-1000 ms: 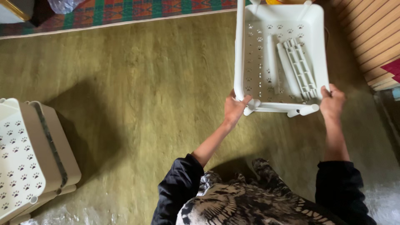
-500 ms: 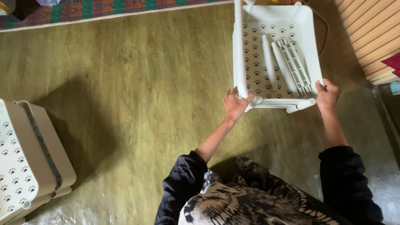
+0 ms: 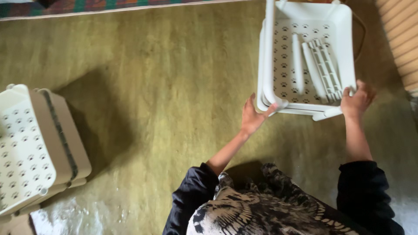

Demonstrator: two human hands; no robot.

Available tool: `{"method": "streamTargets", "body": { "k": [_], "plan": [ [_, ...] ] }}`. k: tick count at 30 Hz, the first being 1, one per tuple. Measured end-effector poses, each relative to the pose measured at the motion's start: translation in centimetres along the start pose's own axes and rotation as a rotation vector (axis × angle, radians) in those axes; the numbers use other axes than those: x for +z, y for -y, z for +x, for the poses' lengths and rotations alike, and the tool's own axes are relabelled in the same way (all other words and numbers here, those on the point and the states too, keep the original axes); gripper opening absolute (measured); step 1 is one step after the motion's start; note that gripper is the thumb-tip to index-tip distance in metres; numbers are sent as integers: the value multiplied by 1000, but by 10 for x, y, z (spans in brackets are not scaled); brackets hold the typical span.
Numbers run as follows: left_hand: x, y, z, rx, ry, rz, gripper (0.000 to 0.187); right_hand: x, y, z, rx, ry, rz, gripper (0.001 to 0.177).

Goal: The person assembles a white plastic storage rack by inserting vertical support poles into the corner holes of two perforated trays. They align the trays and secure the poles to form a two-tiered unit, then repeat the process with additional trays and poles to build a taller rack.

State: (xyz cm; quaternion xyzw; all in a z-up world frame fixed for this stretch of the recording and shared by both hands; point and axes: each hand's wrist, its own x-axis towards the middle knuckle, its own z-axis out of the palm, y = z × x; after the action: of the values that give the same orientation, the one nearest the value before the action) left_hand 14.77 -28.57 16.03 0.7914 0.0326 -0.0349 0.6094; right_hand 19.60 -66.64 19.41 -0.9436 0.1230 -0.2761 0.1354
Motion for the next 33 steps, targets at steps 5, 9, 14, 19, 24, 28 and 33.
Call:
{"method": "streamTargets", "body": {
  "k": [5,9,14,19,24,28,33],
  "plan": [
    [-50,-16,-27,4,-169,-114,126,17,49,-4,-67,-128,148,55],
    [-99,-14,-34,3,-385,-189,103,1,140,-12,-230,-125,272,59],
    [-168,5,-49,1,-616,-128,89,-27,293,-48,-400,-115,432,51],
    [-242,35,-81,-31,-843,-38,82,-24,415,-121,-583,81,590,47],
    [-335,75,-120,-5,-1118,269,74,13,485,-193,-725,292,742,44],
    [-418,106,-161,-35,-1275,540,76,38,522,-243,-801,412,813,45],
    [-518,146,-207,-298,-1347,835,81,54,557,-295,-875,518,890,46]
  ]
}}
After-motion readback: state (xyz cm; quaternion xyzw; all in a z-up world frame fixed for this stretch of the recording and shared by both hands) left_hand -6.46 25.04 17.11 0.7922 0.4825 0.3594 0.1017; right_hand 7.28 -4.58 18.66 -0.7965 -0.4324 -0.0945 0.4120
